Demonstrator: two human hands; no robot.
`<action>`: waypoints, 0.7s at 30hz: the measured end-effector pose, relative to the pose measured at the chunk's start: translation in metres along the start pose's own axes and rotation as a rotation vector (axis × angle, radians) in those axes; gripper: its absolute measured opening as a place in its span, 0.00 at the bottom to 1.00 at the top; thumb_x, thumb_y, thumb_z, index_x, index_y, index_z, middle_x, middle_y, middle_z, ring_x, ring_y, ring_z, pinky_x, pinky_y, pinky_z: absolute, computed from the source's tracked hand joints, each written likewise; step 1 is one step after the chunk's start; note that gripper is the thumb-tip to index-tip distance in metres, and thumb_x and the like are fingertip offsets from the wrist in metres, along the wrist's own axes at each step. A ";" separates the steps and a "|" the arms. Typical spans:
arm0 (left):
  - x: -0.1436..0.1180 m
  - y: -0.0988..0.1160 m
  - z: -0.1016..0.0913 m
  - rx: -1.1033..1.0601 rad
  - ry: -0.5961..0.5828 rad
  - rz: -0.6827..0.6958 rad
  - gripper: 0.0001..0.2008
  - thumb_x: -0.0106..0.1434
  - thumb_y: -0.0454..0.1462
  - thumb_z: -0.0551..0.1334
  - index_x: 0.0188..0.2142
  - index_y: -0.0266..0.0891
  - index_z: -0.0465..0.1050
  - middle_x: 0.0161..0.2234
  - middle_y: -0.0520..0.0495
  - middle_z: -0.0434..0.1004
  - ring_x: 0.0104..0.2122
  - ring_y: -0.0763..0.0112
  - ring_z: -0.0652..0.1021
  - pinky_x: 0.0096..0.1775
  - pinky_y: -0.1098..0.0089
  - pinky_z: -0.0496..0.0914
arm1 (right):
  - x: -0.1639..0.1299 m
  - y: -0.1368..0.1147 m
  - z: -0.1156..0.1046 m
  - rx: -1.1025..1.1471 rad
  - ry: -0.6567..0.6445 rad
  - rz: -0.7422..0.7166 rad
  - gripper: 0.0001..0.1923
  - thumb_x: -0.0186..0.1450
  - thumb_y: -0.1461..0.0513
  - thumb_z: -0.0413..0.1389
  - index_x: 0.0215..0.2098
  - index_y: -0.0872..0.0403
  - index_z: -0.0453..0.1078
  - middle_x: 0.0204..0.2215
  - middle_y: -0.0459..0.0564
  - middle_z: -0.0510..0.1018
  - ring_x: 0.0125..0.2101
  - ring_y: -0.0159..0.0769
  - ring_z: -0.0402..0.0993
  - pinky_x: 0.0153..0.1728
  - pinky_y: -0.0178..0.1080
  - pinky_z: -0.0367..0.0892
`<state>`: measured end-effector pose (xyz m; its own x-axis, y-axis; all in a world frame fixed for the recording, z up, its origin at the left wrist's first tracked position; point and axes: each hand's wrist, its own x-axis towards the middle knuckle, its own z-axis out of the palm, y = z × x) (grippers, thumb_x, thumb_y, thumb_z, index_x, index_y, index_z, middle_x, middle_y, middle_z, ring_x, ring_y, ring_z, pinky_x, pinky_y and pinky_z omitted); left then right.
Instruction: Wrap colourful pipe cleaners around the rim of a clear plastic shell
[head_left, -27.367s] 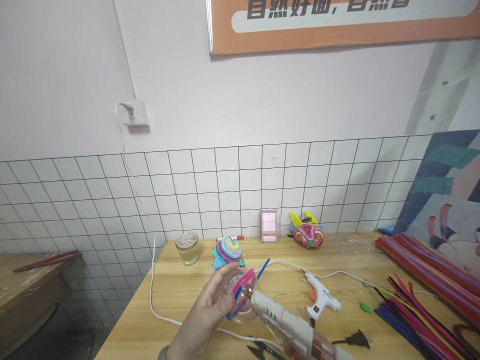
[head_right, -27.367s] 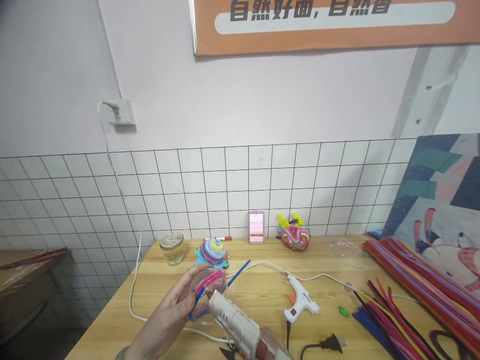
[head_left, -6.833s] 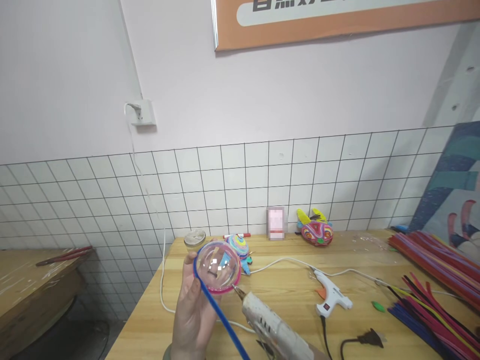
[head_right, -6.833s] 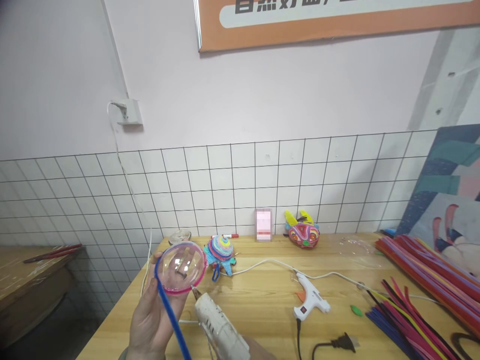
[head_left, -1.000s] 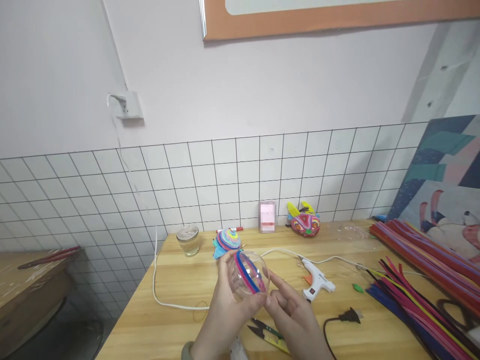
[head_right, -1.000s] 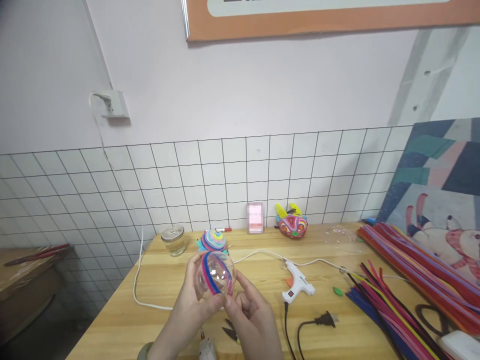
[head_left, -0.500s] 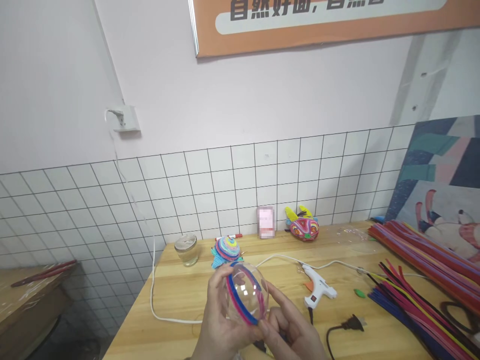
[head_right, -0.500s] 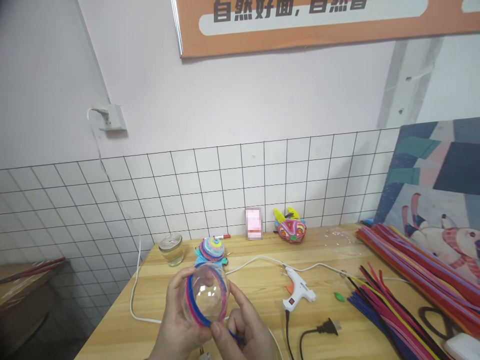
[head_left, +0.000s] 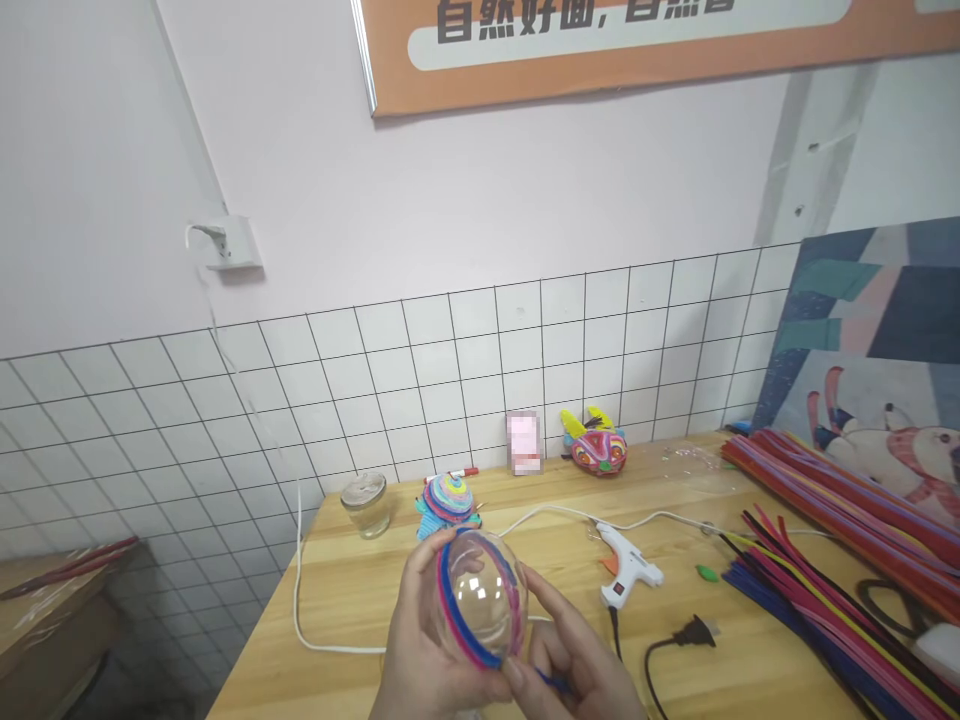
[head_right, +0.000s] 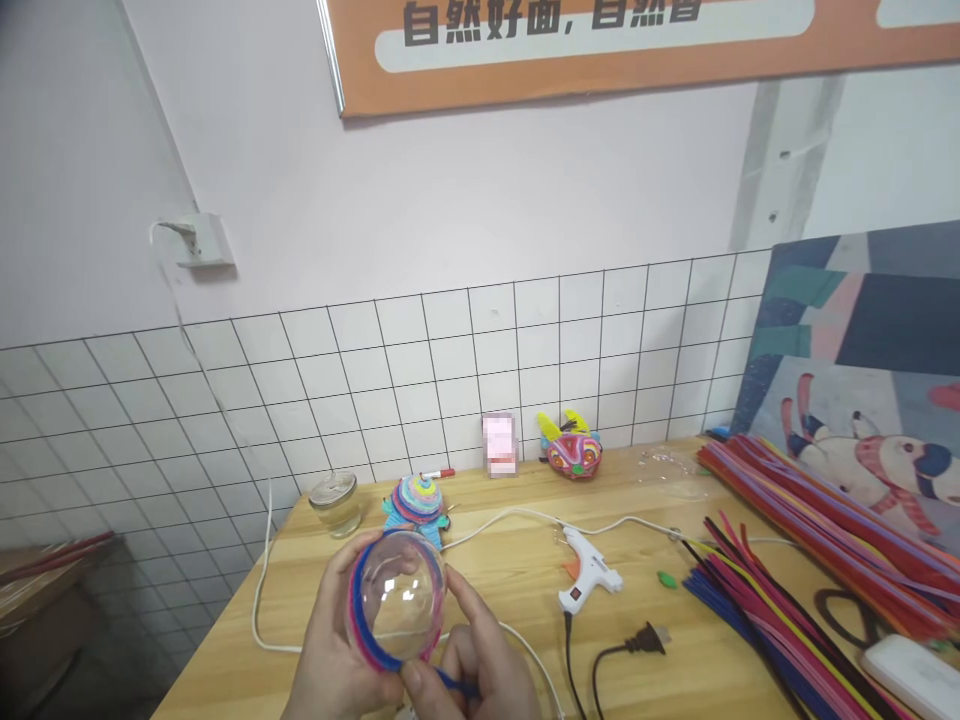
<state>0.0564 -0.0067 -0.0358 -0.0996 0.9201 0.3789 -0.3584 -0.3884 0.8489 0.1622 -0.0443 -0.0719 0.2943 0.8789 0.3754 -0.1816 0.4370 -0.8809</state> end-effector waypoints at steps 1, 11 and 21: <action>0.001 0.001 0.000 0.007 -0.011 -0.002 0.48 0.19 0.48 0.77 0.45 0.47 0.68 0.40 0.43 0.78 0.39 0.47 0.79 0.38 0.58 0.75 | 0.000 0.001 0.000 -0.005 -0.001 0.002 0.24 0.58 0.46 0.60 0.52 0.33 0.67 0.15 0.34 0.52 0.16 0.27 0.46 0.19 0.31 0.44; -0.001 0.017 0.009 -0.011 -0.092 -0.139 0.45 0.32 0.46 0.77 0.52 0.46 0.65 0.49 0.39 0.76 0.48 0.48 0.76 0.43 0.61 0.73 | 0.010 0.006 -0.006 -0.113 -0.044 0.072 0.30 0.59 0.49 0.59 0.56 0.53 0.66 0.16 0.34 0.52 0.17 0.28 0.48 0.21 0.33 0.47; 0.015 0.007 -0.007 -0.033 -0.180 -0.115 0.33 0.48 0.42 0.72 0.53 0.41 0.66 0.49 0.38 0.77 0.49 0.50 0.75 0.47 0.60 0.72 | 0.017 -0.024 -0.011 -0.206 -0.183 0.153 0.30 0.62 0.53 0.54 0.60 0.55 0.62 0.18 0.38 0.61 0.19 0.30 0.56 0.22 0.34 0.51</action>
<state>0.0459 0.0046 -0.0263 0.1099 0.9330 0.3428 -0.3886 -0.2771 0.8788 0.1823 -0.0420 -0.0472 0.1014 0.9595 0.2629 -0.0112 0.2653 -0.9641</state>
